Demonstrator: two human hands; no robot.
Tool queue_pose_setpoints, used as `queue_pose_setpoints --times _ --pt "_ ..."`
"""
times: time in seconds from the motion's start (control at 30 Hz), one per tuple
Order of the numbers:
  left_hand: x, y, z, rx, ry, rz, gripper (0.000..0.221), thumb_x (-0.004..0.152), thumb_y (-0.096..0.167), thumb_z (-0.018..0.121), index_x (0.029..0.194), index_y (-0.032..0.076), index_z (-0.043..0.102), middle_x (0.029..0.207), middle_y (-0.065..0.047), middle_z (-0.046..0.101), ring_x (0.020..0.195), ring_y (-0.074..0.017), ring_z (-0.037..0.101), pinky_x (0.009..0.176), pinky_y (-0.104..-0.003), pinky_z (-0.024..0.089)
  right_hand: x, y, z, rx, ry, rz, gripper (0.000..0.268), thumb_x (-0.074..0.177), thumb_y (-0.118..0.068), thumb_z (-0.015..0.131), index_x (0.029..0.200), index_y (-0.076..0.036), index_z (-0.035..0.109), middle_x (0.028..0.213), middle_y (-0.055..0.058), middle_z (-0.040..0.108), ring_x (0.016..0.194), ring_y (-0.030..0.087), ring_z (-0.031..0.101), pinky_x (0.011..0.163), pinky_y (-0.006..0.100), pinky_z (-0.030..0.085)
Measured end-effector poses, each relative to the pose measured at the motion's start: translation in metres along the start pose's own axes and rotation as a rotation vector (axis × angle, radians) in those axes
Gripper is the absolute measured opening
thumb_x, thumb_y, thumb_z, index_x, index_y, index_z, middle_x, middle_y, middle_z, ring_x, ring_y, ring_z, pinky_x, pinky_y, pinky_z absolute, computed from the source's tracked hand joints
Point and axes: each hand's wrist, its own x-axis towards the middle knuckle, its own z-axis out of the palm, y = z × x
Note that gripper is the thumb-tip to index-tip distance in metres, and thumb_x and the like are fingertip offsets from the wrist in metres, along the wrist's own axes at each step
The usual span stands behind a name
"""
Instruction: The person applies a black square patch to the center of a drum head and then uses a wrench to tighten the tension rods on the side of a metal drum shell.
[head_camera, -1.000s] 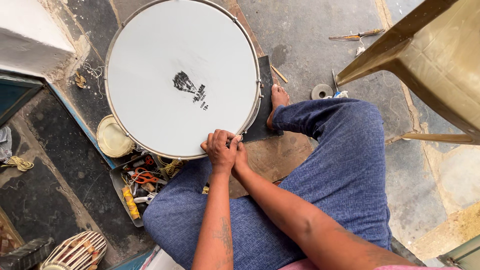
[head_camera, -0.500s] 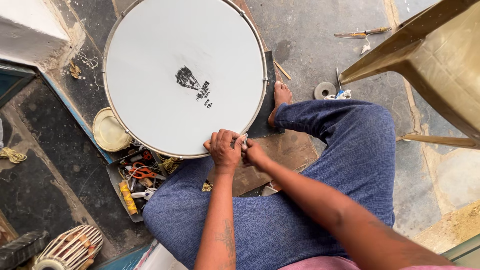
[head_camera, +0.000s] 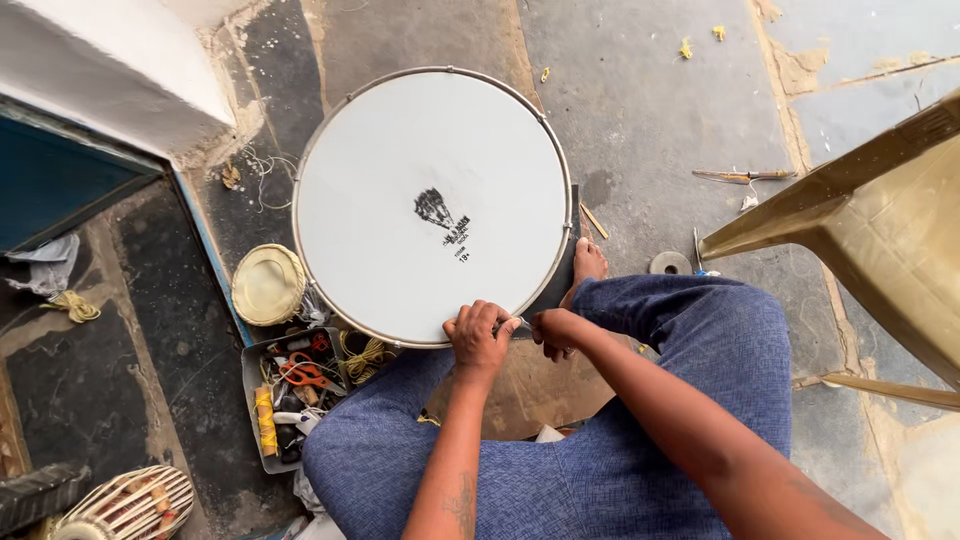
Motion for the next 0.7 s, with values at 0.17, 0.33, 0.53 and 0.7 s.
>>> queue_pose_setpoints --times 0.17,0.33,0.53,0.7 --pt "-0.010 -0.015 -0.037 -0.046 0.241 0.070 0.039 0.084 0.020 0.077 0.119 0.013 0.061 0.116 -0.009 0.063 0.111 -0.0304 0.060 0.096 -0.046 0.042 -0.047 0.042 -0.020 0.432 0.179 0.212 0.024 0.090 -0.026 0.070 0.106 -0.009 0.063 0.079 0.007 0.064 0.068 0.022 0.061 0.055 0.040 0.051" --pt "-0.041 -0.065 -0.056 -0.063 0.621 -0.540 0.072 0.090 0.020 0.075 0.146 -0.002 0.035 0.133 -0.029 0.041 0.107 -0.0368 0.054 0.086 -0.048 0.052 -0.099 0.053 -0.088 1.352 0.941 0.034 0.025 0.096 -0.032 0.068 0.101 -0.007 0.066 0.072 0.002 0.054 0.059 0.017 0.050 0.049 0.034 0.041" --pt "-0.044 -0.116 -0.010 -0.829 0.548 -0.900 0.046 0.095 0.011 0.066 0.135 -0.001 0.046 0.124 -0.017 0.057 0.100 -0.0252 0.066 0.077 -0.038 0.065 -0.080 -0.021 -0.208 0.489 1.322 0.059 0.040 0.094 -0.042 0.079 0.111 -0.006 0.071 0.093 0.009 0.073 0.081 0.021 0.069 0.071 0.037 0.052" --pt "-0.049 -0.140 0.000 -0.909 0.598 -0.857 0.044 0.093 -0.002 0.065 0.132 -0.003 0.046 0.123 -0.015 0.057 0.101 -0.0244 0.066 0.078 -0.038 0.064 -0.061 -0.016 -0.230 0.427 1.182 0.118 0.037 0.081 -0.029 0.083 0.107 -0.004 0.073 0.094 0.015 0.077 0.082 0.026 0.072 0.076 0.040 0.054"
